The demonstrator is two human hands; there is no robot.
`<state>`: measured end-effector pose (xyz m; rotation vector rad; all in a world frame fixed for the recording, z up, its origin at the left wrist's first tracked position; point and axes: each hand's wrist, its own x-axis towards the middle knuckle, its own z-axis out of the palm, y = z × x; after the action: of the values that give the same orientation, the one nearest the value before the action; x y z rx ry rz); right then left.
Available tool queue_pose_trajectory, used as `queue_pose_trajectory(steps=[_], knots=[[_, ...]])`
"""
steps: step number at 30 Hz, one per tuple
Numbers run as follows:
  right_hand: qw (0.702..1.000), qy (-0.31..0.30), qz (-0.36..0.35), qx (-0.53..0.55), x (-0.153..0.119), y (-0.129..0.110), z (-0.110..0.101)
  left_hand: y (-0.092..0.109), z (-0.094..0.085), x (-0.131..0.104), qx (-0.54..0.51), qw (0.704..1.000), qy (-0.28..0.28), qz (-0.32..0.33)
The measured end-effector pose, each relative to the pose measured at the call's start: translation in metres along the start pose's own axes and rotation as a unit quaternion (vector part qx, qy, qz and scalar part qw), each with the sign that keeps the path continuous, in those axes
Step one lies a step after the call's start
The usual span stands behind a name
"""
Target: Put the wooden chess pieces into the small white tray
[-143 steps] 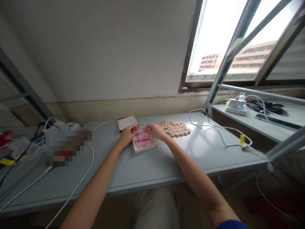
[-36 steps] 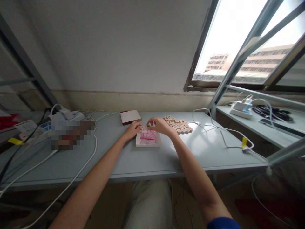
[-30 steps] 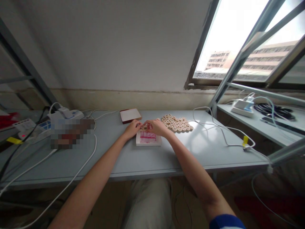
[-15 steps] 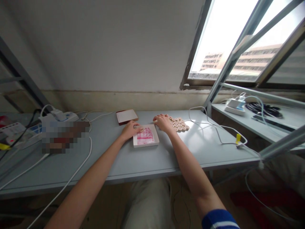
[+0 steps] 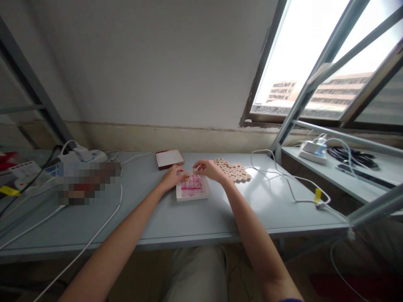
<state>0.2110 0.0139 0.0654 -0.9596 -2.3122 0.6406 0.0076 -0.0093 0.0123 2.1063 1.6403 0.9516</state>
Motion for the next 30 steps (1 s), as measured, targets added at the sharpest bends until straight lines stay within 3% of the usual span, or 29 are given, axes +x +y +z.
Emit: queue_pose_trajectory(steps=[3,11,18,23,30], knots=[[0.999,-0.029,0.013,0.001,-0.001,-0.001,0.006,-0.001,0.001,0.001,-0.008,1.0,-0.001,-0.008],[0.996,-0.025,0.004,-0.083,-0.001,-0.003,0.015,-0.006,0.004,0.001,-0.022,1.0,0.009,-0.01],[0.975,-0.009,-0.082,-0.208,-0.004,-0.005,0.014,-0.004,0.002,0.001,-0.012,1.0,-0.008,-0.005],[0.98,-0.021,-0.076,-0.183,-0.002,-0.004,0.017,0.006,-0.004,-0.004,0.006,0.999,-0.038,-0.004],[0.989,-0.023,-0.045,-0.139,0.001,-0.002,0.015,0.024,-0.007,-0.014,0.111,0.991,-0.06,-0.04]])
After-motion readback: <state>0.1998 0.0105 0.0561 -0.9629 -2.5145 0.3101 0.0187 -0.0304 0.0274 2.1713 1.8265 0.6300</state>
